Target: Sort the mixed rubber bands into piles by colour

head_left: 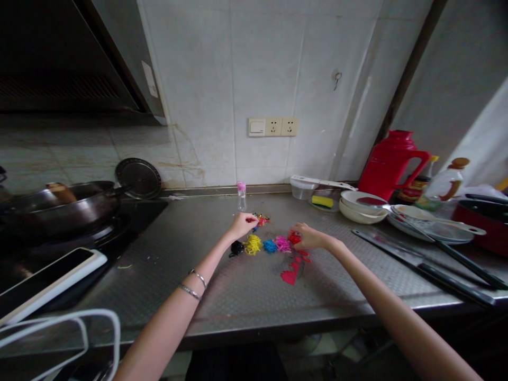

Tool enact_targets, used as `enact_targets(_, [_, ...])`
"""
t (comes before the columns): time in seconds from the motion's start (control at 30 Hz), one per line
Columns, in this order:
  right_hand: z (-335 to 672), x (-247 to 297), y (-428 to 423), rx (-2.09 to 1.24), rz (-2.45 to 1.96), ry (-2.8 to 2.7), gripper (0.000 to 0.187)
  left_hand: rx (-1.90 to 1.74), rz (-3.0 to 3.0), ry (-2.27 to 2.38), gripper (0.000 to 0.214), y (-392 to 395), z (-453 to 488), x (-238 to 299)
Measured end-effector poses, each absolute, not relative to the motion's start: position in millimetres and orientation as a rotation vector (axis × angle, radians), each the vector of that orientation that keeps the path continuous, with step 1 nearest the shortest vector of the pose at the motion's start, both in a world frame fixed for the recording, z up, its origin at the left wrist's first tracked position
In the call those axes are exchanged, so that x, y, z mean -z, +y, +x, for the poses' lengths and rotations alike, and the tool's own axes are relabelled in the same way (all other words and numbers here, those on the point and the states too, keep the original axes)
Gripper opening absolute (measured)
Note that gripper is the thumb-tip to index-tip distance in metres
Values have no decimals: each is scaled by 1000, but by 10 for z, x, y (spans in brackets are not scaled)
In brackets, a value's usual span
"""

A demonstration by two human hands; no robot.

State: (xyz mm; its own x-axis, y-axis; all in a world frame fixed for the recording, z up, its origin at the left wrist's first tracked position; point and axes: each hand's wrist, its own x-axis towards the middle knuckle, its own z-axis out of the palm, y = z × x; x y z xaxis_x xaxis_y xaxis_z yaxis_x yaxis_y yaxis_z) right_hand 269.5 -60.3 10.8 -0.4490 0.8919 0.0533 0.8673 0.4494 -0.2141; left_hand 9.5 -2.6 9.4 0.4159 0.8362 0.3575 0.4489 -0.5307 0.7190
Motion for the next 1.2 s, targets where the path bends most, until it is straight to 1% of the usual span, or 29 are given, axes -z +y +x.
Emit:
enact_targets(0.23, [2698, -156, -568, -378, -1695, -2536, 14, -1023, 2087, 1123, 22, 59, -37, -45])
enact_targets(0.4, [2807, -178, -625, -416, -1803, -2470, 12, -1062, 2042, 1111, 21, 51, -62, -78])
enact_targets(0.47, [2843, -195, -643, -379, -1782, -2482, 11, -1055, 2044, 1101, 21, 29, -49, -91])
enact_targets(0.53, [2840, -229, -664, -279, -1698, -2511, 14, -1024, 2063, 1085, 21, -12, -16, -110])
enact_targets(0.6, [2782, -276, -691, -204, -1597, -2533, 25, -988, 2087, 1075, 20, -67, 29, -136])
enact_targets(0.73, [2525, -366, -742, -281, -1456, -2603, 54, -953, 2111, 1060, 18, -152, 88, -176])
enact_targets(0.8, [2376, -385, -744, -327, -1409, -2662, 60, -954, 2112, 1051, 19, -161, 87, -177])
enact_targets(0.9, [2205, -369, -701, -354, -1434, -2706, 58, -969, 2111, 1037, 20, -144, 66, -158])
enact_targets(1.2, [2119, -345, -608, -375, -1597, -2756, 38, -987, 2115, 1004, 21, -60, 44, -63])
